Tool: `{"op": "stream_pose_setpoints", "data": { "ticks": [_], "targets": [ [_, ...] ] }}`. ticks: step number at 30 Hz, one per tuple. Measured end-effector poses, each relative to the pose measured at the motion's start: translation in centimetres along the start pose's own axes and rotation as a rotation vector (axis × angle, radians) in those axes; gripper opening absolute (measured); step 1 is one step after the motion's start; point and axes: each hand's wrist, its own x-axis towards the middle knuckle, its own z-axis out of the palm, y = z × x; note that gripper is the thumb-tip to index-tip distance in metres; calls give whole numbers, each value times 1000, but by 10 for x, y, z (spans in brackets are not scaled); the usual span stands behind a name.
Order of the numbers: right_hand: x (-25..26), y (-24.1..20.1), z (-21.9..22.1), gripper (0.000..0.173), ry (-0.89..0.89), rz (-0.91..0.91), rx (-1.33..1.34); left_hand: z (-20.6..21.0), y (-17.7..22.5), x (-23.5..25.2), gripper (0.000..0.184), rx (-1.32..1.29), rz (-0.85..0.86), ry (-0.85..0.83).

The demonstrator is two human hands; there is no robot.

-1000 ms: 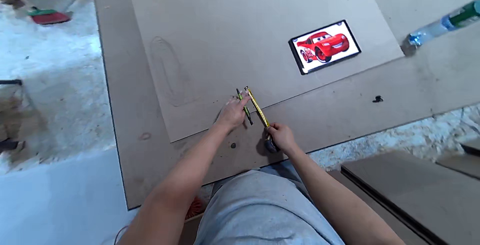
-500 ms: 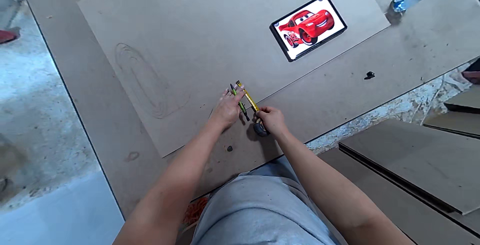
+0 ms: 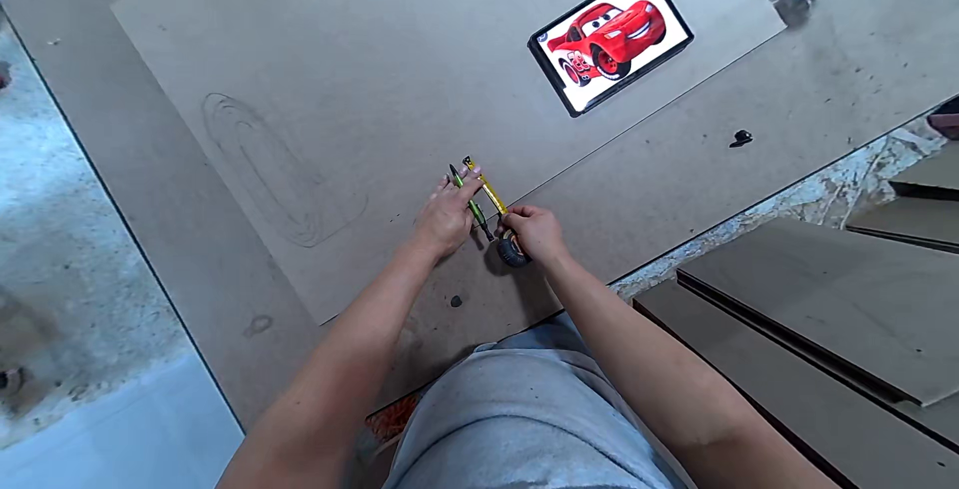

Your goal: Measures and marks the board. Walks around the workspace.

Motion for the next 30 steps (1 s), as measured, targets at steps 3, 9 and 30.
{"op": "stream_pose_setpoints", "data": {
  "ticks": [3, 9, 30],
  "targets": [
    [0, -1, 1, 14, 15, 11, 7, 1, -1, 0, 47, -1, 5, 7],
    [-1, -3, 2, 14, 41, 21, -26, -1, -1, 1, 49, -54, 8, 18],
    [-1, -3, 4, 15, 69, 7, -89, -24, 4, 57, 13, -870, -482, 534]
  ]
}}
